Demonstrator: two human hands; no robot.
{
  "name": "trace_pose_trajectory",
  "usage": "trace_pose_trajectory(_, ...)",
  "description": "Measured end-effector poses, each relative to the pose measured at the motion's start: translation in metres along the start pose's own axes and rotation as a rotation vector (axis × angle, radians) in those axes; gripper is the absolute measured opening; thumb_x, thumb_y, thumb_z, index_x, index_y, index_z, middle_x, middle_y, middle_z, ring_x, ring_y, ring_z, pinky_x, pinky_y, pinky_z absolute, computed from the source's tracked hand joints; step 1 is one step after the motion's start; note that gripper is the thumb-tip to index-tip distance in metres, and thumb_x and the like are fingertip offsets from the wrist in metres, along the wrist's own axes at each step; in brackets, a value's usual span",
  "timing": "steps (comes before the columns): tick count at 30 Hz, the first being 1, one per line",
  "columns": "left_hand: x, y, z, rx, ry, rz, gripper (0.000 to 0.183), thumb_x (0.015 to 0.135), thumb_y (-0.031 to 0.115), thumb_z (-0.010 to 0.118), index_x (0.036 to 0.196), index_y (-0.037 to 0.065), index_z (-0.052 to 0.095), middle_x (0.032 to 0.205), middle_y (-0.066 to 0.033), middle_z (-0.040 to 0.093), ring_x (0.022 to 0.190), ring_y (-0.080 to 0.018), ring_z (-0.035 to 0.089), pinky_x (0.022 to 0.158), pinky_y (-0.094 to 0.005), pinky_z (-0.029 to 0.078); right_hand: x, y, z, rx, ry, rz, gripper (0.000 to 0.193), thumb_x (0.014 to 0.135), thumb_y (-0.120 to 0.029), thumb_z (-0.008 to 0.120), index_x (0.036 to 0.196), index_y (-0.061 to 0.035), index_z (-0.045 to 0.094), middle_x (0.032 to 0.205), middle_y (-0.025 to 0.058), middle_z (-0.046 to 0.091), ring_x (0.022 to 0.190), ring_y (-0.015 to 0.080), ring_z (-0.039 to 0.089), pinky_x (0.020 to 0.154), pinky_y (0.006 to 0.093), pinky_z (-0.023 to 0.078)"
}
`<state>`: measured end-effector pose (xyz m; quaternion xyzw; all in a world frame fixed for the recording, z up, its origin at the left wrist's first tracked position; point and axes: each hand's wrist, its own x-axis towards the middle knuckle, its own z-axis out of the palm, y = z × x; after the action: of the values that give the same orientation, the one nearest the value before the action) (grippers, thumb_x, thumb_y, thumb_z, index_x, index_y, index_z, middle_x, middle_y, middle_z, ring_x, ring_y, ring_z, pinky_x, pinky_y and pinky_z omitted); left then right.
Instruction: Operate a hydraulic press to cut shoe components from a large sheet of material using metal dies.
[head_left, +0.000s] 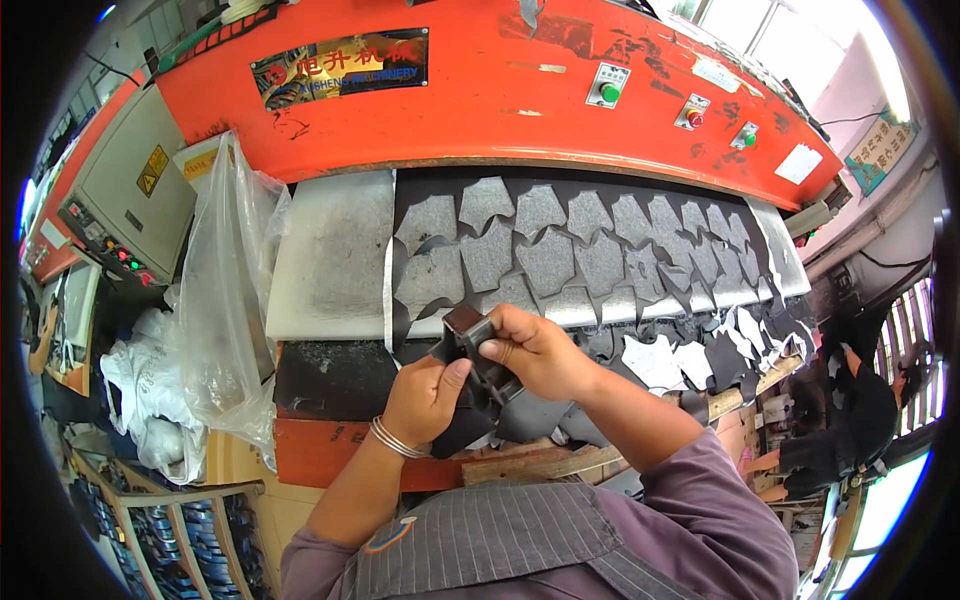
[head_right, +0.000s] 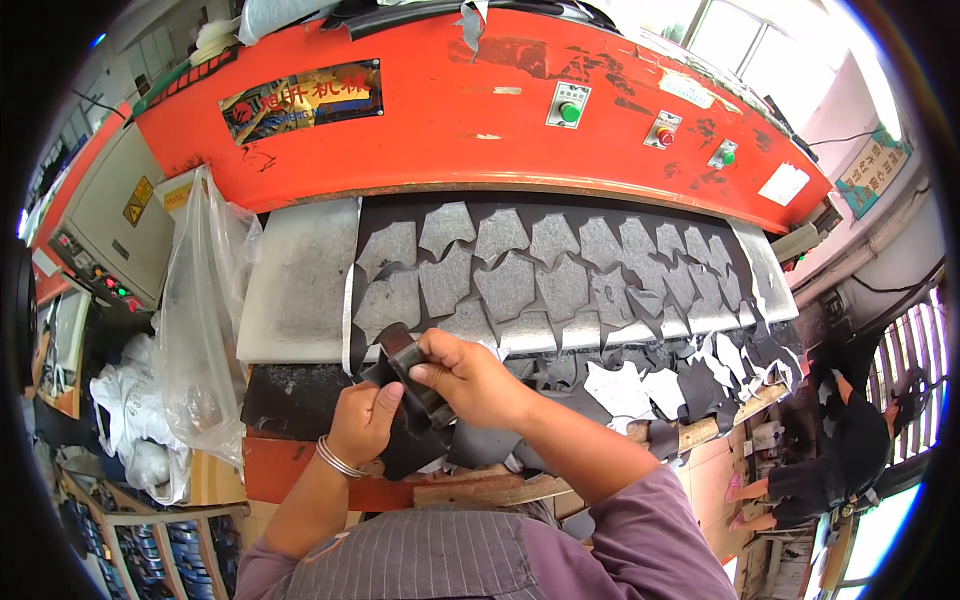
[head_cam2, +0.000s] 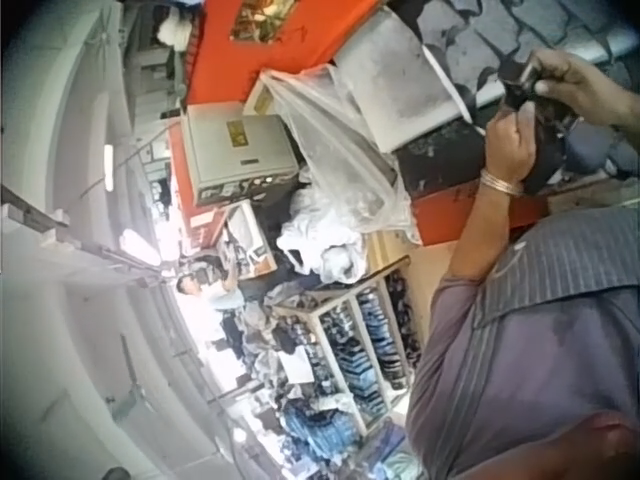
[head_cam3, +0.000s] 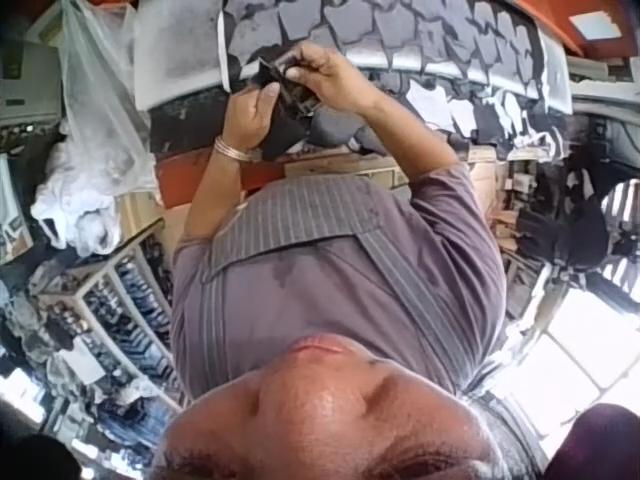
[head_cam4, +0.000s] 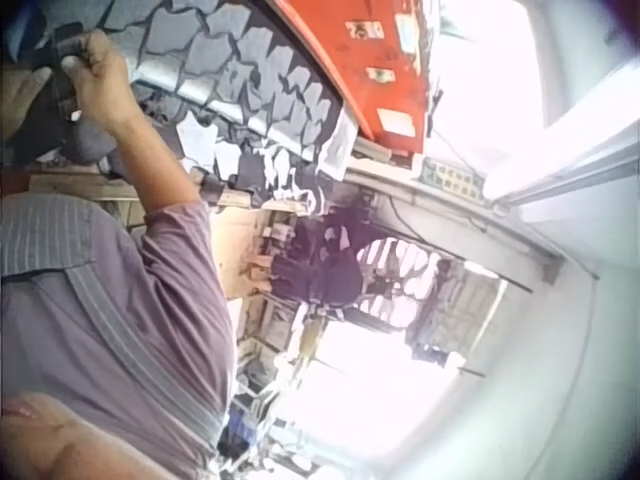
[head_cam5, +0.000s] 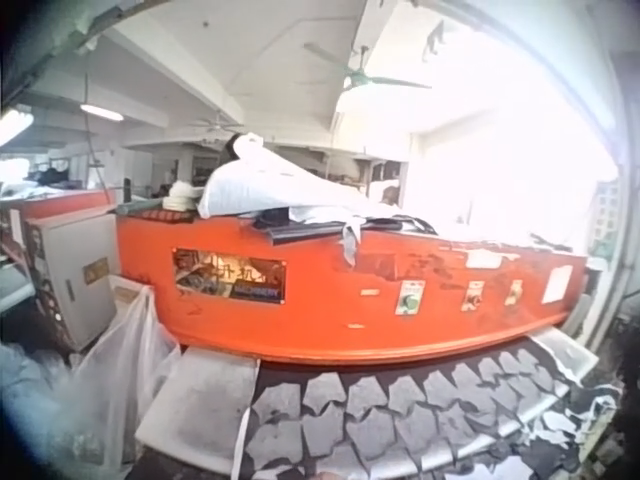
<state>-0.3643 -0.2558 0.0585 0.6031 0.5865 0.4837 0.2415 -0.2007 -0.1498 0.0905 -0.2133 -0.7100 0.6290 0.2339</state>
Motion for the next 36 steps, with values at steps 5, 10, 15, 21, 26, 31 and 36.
trace_pose_trajectory(5,-0.014,-0.025,-0.021,0.191,0.229,0.066,0.048,0.094,0.018,0.055,0.051,0.0,0.047,0.047,-0.0164,0.045,0.04,-0.0315,0.044,0.041,-0.0402,0.032,0.008,-0.028,-0.024,-0.465,0.049,-0.038,0.011,0.089,-0.004,0.06,0.099,-0.0013,0.055,0.086,0.0155,0.061,0.076,0.0268,0.059,0.07,0.0337,0.047)
trace_pose_trajectory(10,-0.032,-0.028,-0.05,-0.521,0.011,-0.459,0.046,0.093,0.018,0.058,0.052,0.001,0.045,0.047,-0.0015,0.041,0.041,-0.011,0.035,0.041,-0.0298,0.029,0.05,0.047,-0.104,-1.014,0.149,-0.319,0.021,0.078,-0.004,0.064,0.098,-0.0039,0.059,0.089,0.0164,0.061,0.091,0.0334,0.057,0.075,0.041,0.048)
trace_pose_trajectory(15,-0.063,-0.069,-0.025,-0.244,-0.105,-0.47,0.034,0.086,0.02,0.065,0.061,-0.001,0.055,0.072,-0.0092,0.056,0.073,-0.0174,0.052,0.065,-0.0331,0.043,0.046,0.075,-0.101,-1.309,0.15,-0.373,0.037,0.072,-0.013,0.07,0.109,-0.0092,0.062,0.103,0.0095,0.062,0.098,0.0296,0.056,0.084,0.0382,0.049)
trace_pose_trajectory(21,-0.069,-0.072,0.007,0.701,0.01,-0.262,0.056,0.074,0.037,0.074,0.112,0.001,0.055,0.125,-0.0206,0.046,0.111,-0.0382,0.042,0.099,-0.049,0.033,-0.007,0.05,-0.044,-1.365,-0.419,0.112,0.12,0.052,-0.048,0.086,0.149,-0.0183,0.023,0.152,0.0169,0.023,0.14,0.0335,0.025,0.108,0.0532,0.028)
trace_pose_trajectory(26,-0.042,-0.066,0.003,0.67,-0.036,-0.42,0.075,0.07,0.044,0.075,0.125,0.003,0.046,0.13,-0.0211,0.044,0.116,-0.0377,0.041,0.1,-0.0497,0.032,-0.017,0.044,-0.041,-1.343,-0.416,0.142,0.126,0.046,-0.047,0.088,0.15,-0.0195,0.021,0.145,0.017,0.033,0.133,0.0345,0.034,0.102,0.0545,0.033)
trace_pose_trajectory(31,-0.021,-0.052,0.009,0.624,-0.232,-0.604,0.092,0.064,0.047,0.079,0.134,0.003,0.039,0.124,-0.0197,0.052,0.117,-0.0358,0.045,0.1,-0.046,0.033,-0.023,0.047,-0.036,-1.142,-0.338,0.379,0.118,0.053,-0.034,0.088,0.149,-0.0146,0.022,0.127,0.0204,0.049,0.116,0.0363,0.05,0.093,0.0437,0.042)
trace_pose_trajectory(36,-0.021,-0.055,0.018,0.5,-0.193,-0.576,0.091,0.061,0.027,0.085,0.135,0.0,0.039,0.12,-0.0208,0.055,0.111,-0.0358,0.052,0.098,-0.0448,0.037,-0.029,0.079,-0.044,-0.966,-0.326,0.479,0.08,0.063,-0.027,0.084,0.129,-0.0027,0.046,0.111,0.0217,0.059,0.107,0.0386,0.055,0.089,0.0446,0.045)
